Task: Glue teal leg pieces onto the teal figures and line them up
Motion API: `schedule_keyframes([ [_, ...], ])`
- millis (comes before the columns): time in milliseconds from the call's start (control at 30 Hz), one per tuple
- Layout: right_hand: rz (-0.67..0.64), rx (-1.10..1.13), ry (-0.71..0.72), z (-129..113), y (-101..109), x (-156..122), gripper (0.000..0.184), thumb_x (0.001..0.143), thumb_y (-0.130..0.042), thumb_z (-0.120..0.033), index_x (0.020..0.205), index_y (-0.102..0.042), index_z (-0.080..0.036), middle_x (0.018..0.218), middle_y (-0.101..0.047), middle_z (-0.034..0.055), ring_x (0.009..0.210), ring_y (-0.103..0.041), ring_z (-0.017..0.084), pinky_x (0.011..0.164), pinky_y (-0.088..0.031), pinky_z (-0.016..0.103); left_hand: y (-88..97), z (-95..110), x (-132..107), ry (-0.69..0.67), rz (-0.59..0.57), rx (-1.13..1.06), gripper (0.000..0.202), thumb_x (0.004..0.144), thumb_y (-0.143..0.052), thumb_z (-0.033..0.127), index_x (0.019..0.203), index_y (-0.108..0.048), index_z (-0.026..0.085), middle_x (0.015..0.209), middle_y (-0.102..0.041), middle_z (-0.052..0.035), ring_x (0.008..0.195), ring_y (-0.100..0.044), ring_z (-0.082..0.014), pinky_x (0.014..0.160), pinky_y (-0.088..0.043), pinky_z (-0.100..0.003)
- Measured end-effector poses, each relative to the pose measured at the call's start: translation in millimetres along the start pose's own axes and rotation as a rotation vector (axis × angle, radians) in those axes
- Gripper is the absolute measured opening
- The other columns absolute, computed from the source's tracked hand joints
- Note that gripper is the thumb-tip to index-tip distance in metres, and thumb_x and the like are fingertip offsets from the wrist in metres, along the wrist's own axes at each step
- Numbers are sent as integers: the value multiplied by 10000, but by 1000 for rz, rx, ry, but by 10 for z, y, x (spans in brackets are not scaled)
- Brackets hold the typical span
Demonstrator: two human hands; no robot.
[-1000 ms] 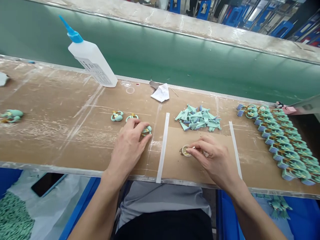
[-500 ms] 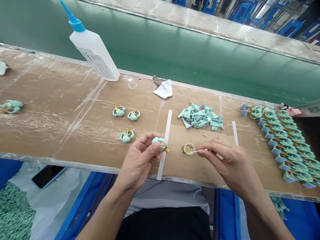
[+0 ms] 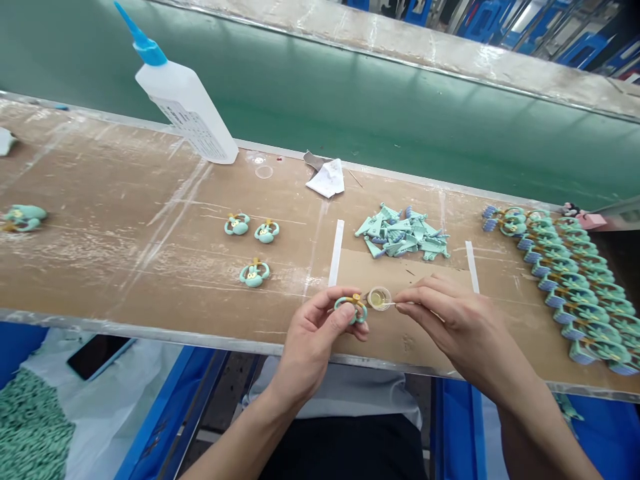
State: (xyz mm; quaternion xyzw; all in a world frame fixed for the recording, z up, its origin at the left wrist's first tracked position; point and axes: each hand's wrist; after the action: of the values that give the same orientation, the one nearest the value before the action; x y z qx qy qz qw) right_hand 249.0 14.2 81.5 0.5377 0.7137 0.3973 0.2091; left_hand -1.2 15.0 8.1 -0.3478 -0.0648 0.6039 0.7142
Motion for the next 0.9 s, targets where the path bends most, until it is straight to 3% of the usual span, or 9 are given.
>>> schedule_keyframes([
  [200,394,192,-297,-113,-170,-194,150,1182,-803,-389,1075,-876,-313,989,-890,23,834,-805,259,688,-559,376,-39,-79,-22,-104,-26,188,165,1030,-961,365,1117,-985,228,1144,-887,-100,847,-843,-212,844,-724,-359],
  [267,452,246,-370,-168,-244,-233,184,1169,-816,-437,1061,-876,-301,960,-889,44,832,-810,276,650,-547,378,-63,-69,-27,-127,-24,229,154,1028,-959,350,1125,-991,235,1141,-881,-104,833,-833,-206,821,-716,-351],
  [533,433,293,-305,-264,-346,-201,170,1177,-806,-374,1041,-874,-300,917,-878,14,803,-801,234,656,-555,332,-112,-55,-29,-176,-21,344,81,1007,-960,301,1065,-1002,263,1081,-848,-85,753,-798,-178,706,-659,-314],
  [733,400,247,-259,-320,-309,-124,233,1192,-767,-379,986,-849,-306,809,-823,-7,591,-674,196,607,-564,346,-116,-38,-35,-175,-22,345,99,1002,-962,289,1088,-1009,278,1079,-839,-75,754,-806,-178,704,-664,-310],
  [900,402,218,-205,-354,-325,-105,231,1190,-775,-370,974,-828,-308,808,-826,-6,581,-670,199,633,-586,354,-120,-38,-40,-186,-19,354,95,988,-976,296,1072,-1007,265,1081,-839,-81,761,-803,-181,710,-672,-315],
])
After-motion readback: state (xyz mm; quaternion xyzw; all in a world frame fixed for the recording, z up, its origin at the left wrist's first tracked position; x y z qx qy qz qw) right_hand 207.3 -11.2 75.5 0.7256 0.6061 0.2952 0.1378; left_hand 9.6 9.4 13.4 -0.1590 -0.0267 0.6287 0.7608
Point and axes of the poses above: each hand's wrist, its own x-axis towards the middle knuckle, its own y-axis out of the back of the hand, z = x × y
